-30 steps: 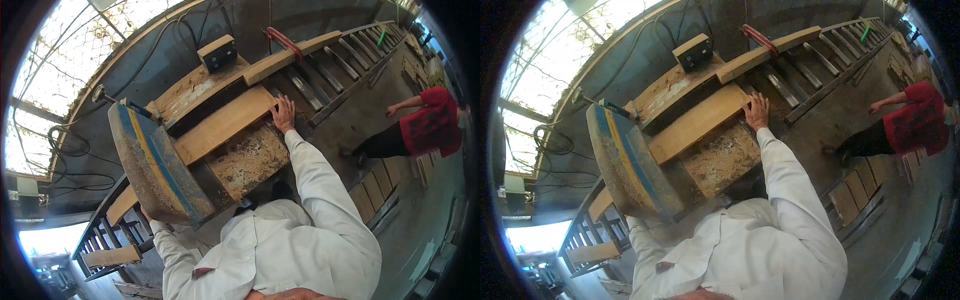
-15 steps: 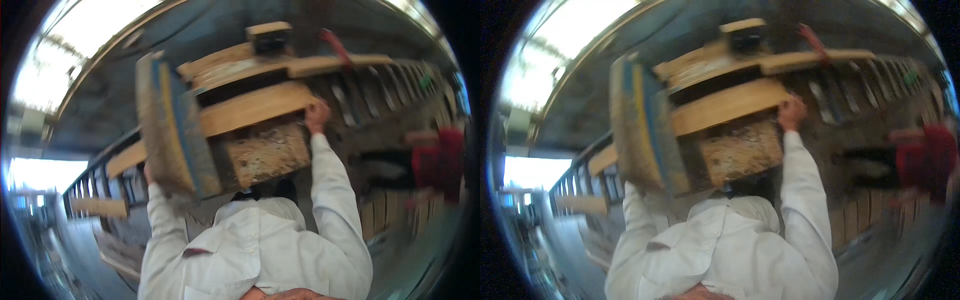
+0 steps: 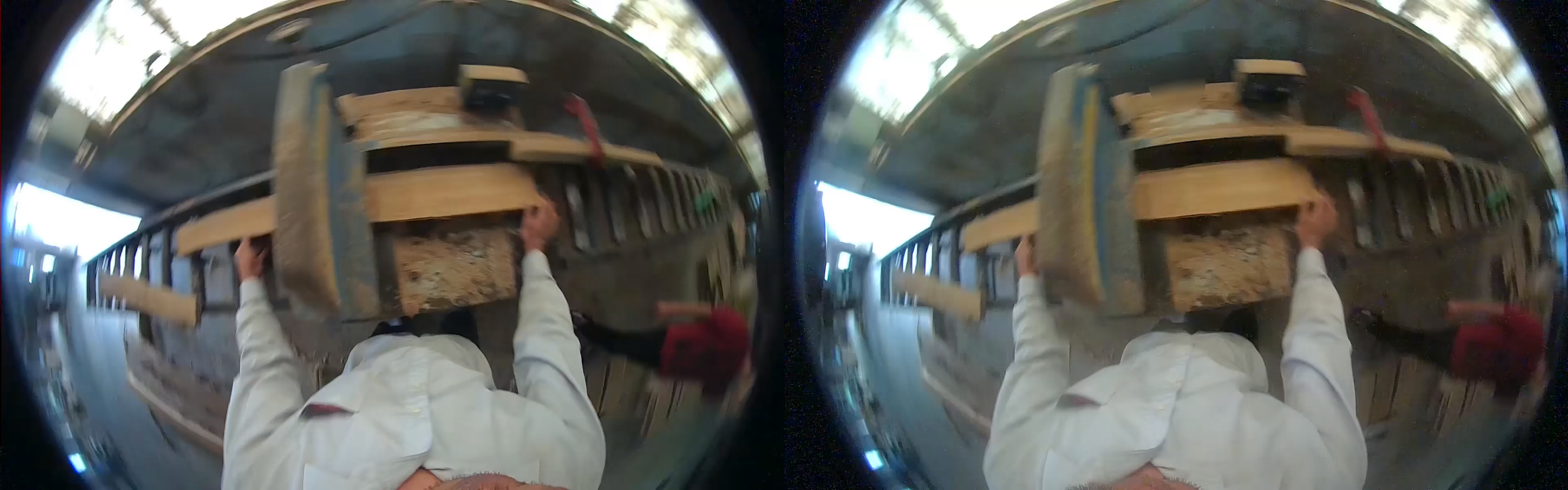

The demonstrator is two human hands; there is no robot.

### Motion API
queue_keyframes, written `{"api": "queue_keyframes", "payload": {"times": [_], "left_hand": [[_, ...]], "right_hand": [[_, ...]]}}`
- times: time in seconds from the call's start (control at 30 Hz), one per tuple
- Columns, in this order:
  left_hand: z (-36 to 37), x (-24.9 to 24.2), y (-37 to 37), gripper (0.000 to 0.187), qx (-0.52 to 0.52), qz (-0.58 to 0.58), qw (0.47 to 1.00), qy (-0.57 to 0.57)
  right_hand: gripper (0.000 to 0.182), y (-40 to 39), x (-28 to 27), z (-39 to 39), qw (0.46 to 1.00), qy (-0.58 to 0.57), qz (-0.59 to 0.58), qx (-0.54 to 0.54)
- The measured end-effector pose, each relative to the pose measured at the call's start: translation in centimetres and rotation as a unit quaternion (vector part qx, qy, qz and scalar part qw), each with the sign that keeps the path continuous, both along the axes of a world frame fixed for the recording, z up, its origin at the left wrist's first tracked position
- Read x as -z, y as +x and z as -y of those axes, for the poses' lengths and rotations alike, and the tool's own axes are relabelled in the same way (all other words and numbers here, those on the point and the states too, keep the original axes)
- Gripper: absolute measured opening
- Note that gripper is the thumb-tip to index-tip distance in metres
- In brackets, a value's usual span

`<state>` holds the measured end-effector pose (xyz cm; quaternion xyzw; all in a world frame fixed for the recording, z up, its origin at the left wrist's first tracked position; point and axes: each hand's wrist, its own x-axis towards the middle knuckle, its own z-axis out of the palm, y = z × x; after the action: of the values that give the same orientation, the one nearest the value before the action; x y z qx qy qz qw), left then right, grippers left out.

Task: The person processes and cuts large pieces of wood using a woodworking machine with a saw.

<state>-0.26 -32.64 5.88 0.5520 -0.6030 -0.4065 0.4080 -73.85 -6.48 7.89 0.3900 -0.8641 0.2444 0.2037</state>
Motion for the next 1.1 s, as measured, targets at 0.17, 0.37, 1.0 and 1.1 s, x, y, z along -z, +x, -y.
{"api": "queue_keyframes", "payload": {"times": [0.17, 0.37, 1.0, 1.1], "left_hand": [[-0.2, -3.0, -2.1, 0.034, -0.064, -0.217, 0.963, 0.146], [-0.6, -3.0, -2.5, 0.036, -0.085, -0.269, 0.948, 0.146], [-0.6, -3.5, -3.2, 0.049, -0.162, -0.259, 0.933, 0.191], [-0.4, -3.3, -3.2, 0.051, -0.154, -0.26, 0.935, 0.186]], "right_hand": [[0.061, 1.3, -1.4, -0.4, 0.983, 0.046, 0.176, 0.027], [0.066, 1.6, -2.5, -0.7, 0.977, 0.043, 0.209, 0.018], [0.069, 1.3, -2.2, -0.4, 0.977, 0.046, 0.207, 0.027], [0.067, 1.4, -2.3, -0.4, 0.978, 0.046, 0.204, 0.029]]}}
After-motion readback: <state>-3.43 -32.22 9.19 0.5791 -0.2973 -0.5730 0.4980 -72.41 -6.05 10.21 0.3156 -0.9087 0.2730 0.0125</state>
